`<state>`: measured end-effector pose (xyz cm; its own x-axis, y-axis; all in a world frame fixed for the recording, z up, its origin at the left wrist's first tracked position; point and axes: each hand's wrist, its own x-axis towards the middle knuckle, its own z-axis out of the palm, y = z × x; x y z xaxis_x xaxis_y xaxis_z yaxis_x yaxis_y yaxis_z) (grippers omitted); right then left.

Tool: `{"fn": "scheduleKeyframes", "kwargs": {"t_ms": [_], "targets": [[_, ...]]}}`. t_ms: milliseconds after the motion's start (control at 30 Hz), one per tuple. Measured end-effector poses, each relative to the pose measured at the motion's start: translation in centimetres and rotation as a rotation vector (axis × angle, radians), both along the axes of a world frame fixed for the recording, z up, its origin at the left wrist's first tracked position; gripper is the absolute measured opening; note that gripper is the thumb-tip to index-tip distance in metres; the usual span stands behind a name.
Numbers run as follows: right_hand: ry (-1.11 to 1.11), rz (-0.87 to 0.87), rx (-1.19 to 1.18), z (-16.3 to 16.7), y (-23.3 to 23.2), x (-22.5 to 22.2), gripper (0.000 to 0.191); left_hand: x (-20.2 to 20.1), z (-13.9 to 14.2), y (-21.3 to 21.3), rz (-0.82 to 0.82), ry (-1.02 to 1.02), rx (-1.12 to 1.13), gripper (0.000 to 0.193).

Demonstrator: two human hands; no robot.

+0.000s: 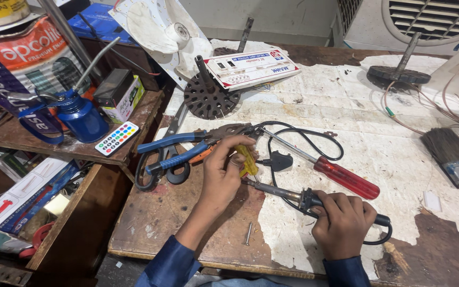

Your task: The person uses a soldering iron to heat and join wires on a small black component. They hold the component with their left hand and apply the soldering iron with their right hand, repeatedly touching the tip to the wire junctions.

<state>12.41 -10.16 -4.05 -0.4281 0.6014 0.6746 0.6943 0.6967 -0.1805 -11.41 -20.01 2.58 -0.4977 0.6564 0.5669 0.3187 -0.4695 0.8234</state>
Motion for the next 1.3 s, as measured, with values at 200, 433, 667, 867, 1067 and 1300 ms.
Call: {"fn": "scheduleKeyframes", "kwargs": {"t_ms": [200, 433, 667, 867, 1067, 1300], "targets": [[0.034, 0.030, 0.005, 0.3, -0.2, -0.1, 0.028, 0.0, 0.1, -0.4, 0.143, 0.153, 0.036, 0.027], [0.034, 0.031, -0.002, 0.4, -0.1, 0.0, 0.031, -0.1, 0.3, -0.8, 0.149, 0.222, 0.036, 0.026], [0.035, 0.040, -0.001, 0.2, -0.1, 0.1, 0.028, -0.3, -0.6, -0.5, 0.115, 0.232, 0.038, 0.016], [0.020, 0.030, -0.003, 0.1, 0.0, 0.0, 0.030, -0.2, -0.6, -0.4, 0.038, 0.158, -0.010, 0.016], [0.026, 0.033, -0.007, 0.2, 0.0, 0.0, 0.030, -0.1, -0.5, -0.5, -0.092, 0.032, 0.093, 0.032], [0.029, 0.037, -0.005, 0.3, 0.0, 0.0, 0.028, -0.6, -0.7, -0.6, 0.079, 0.088, 0.138, 0.025]]}}
